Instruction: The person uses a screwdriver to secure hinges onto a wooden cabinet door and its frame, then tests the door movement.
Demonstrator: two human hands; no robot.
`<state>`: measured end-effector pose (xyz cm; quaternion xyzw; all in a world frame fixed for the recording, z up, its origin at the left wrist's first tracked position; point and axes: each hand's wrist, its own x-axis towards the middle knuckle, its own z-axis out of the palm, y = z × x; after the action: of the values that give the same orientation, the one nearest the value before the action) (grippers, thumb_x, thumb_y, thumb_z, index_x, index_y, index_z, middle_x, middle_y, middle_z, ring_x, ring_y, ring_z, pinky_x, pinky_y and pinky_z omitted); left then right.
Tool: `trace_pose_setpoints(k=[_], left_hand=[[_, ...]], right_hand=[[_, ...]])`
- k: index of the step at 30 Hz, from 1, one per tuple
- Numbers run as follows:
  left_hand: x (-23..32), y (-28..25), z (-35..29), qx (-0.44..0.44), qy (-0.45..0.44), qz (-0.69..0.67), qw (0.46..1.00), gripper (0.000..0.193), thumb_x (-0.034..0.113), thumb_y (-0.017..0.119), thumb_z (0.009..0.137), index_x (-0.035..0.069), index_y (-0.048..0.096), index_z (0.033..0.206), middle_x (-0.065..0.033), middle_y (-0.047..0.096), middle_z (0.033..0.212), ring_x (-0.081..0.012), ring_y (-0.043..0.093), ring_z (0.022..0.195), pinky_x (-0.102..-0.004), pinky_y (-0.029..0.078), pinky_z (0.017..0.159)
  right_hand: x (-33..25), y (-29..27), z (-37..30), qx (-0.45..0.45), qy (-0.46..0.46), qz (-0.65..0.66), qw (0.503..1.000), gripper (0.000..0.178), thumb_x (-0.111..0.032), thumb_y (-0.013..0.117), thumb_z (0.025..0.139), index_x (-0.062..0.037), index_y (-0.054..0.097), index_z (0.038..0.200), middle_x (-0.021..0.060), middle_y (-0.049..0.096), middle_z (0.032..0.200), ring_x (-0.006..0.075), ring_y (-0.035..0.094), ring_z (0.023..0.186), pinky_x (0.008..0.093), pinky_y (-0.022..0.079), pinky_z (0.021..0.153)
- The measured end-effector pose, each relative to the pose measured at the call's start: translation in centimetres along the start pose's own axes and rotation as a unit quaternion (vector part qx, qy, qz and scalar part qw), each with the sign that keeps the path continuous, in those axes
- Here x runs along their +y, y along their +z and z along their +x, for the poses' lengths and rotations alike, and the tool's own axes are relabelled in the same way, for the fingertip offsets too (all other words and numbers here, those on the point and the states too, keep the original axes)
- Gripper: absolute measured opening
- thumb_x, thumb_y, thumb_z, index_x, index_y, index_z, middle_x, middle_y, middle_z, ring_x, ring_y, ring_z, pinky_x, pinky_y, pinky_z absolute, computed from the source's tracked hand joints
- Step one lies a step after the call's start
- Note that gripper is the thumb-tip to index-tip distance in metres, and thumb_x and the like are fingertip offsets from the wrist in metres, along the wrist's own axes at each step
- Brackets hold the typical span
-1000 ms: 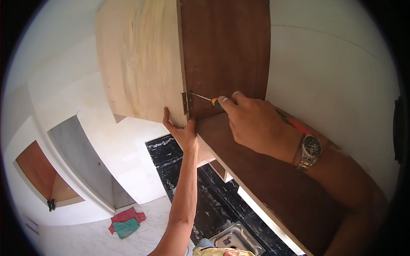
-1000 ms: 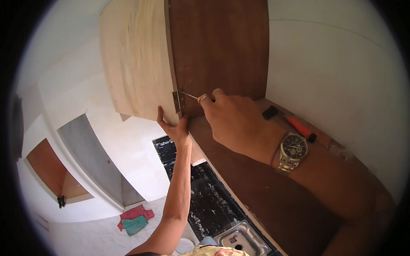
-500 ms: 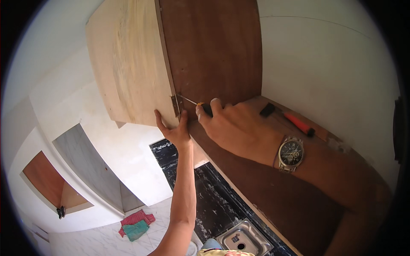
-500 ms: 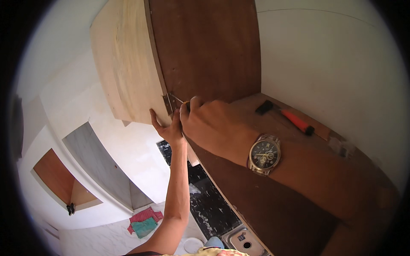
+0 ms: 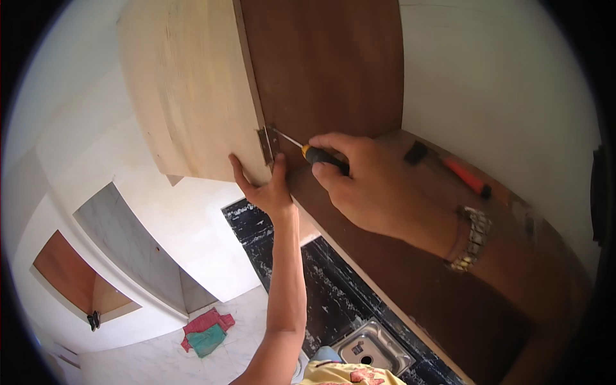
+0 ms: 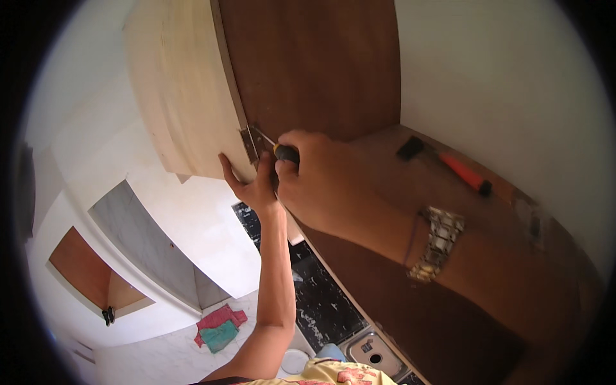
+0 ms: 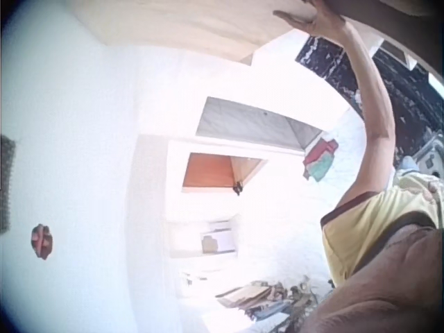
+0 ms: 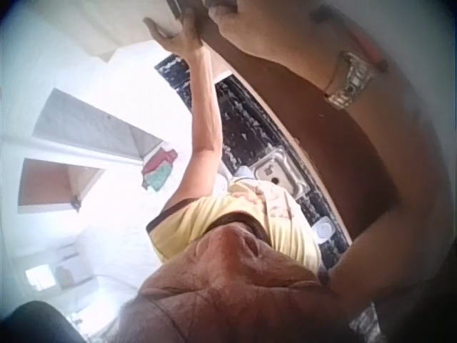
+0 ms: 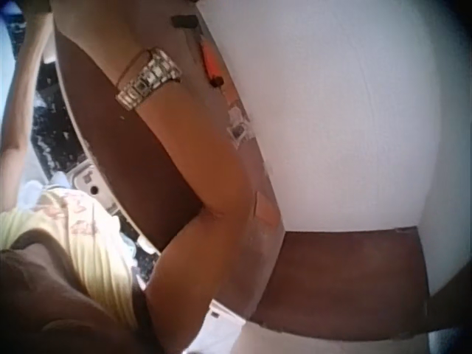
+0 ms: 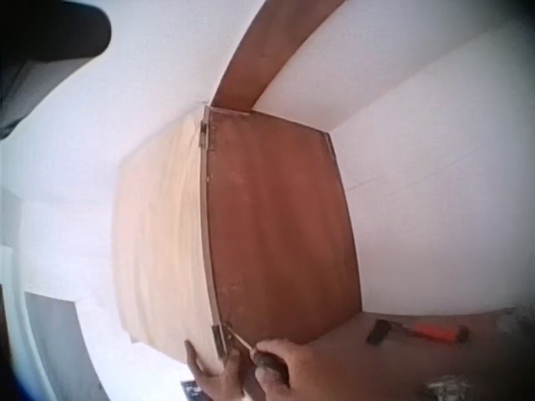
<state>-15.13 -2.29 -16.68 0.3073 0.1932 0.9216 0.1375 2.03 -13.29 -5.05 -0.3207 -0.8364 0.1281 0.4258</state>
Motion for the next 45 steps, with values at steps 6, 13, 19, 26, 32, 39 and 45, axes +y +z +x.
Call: trace_pose_setpoints(k=[6,13,19,26,32,39,45], left_hand=[[0.5,0.2,0.2,-0.004,0.011,0.006,1.0,0.095,-0.008,0.08,0.077,0.01,0.033,0.157,-0.0165,0.048,0.146,-0.0255,0.055,0.125,-0.0356,0.046,0.109],[-0.4,-0.5,0.7,-0.016,0.006,0.0,1.0,0.093,-0.008,0.08,0.076,0.008,0.035,0.156,-0.0167,0.048,0.146,-0.0264,0.055,0.126,-0.0361,0.047,0.109],[-0.2,0.2,0.2,0.0,0.032,0.002,0.999,0.092,-0.009,0.08,0.076,0.008,0.037,0.156,-0.0174,0.047,0.148,-0.0269,0.055,0.127,-0.0362,0.046,0.11],[0.4,0.4,-0.1,0.004,0.001,-0.01,1.0,0.095,-0.007,0.08,0.076,0.008,0.034,0.157,-0.0162,0.044,0.15,-0.0264,0.052,0.128,-0.0369,0.042,0.111],[0.2,-1.8,0.5,-0.079,0.015,0.029,0.996,0.1,-0.008,0.077,0.076,0.009,0.025,0.161,-0.0176,0.038,0.155,-0.0283,0.044,0.137,-0.0384,0.034,0.118],[0.2,-1.4,-0.4,-0.09,0.002,0.021,0.996,0.097,-0.005,0.077,0.081,0.006,0.022,0.161,-0.0185,0.039,0.155,-0.0277,0.044,0.137,-0.0384,0.034,0.118],[1.4,2.6,-1.7,-0.02,0.011,0.115,0.993,0.091,-0.002,0.075,0.085,0.004,0.024,0.16,-0.0169,0.042,0.153,-0.0259,0.049,0.133,-0.0372,0.04,0.113]], right_hand=[[-0.5,-1.4,-0.6,-0.033,-0.14,-0.218,0.965,0.04,-0.004,0.055,0.091,0.0094,0.057,0.129,0.024,0.072,0.102,0.0379,0.072,0.087,0.04,0.058,0.074],[-1.9,-0.1,-1.2,-0.058,-0.196,-0.415,0.887,0.039,-0.006,0.056,0.091,0.0093,0.059,0.127,0.0249,0.072,0.104,0.0392,0.072,0.089,0.0414,0.058,0.077],[-2.3,-0.4,-0.9,-0.075,-0.117,-0.33,0.934,0.039,-0.007,0.057,0.091,0.0092,0.06,0.126,0.0257,0.072,0.105,0.0402,0.072,0.09,0.0427,0.058,0.079],[-0.4,-1.9,1.6,-0.044,0.004,-0.052,0.998,0.033,-0.007,0.054,0.091,0.0088,0.064,0.119,0.0252,0.071,0.109,0.0396,0.07,0.1,0.0445,0.055,0.09],[-1.0,-2.8,0.5,-0.106,-0.066,-0.189,0.974,0.041,-0.004,0.056,0.086,0.0068,0.058,0.125,0.028,0.069,0.098,0.0417,0.069,0.092,0.0468,0.055,0.087],[-0.1,-5.4,-6.7,-0.099,-0.201,-0.274,0.935,0.059,-0.003,0.062,0.08,0.0044,0.05,0.137,0.0237,0.063,0.095,0.0373,0.065,0.076,0.0424,0.056,0.072],[2.6,-8.4,-10.2,-0.104,-0.105,-0.248,0.958,0.051,-0.007,0.061,0.084,0.0027,0.055,0.133,0.0255,0.063,0.103,0.0364,0.069,0.067,0.043,0.058,0.059]])
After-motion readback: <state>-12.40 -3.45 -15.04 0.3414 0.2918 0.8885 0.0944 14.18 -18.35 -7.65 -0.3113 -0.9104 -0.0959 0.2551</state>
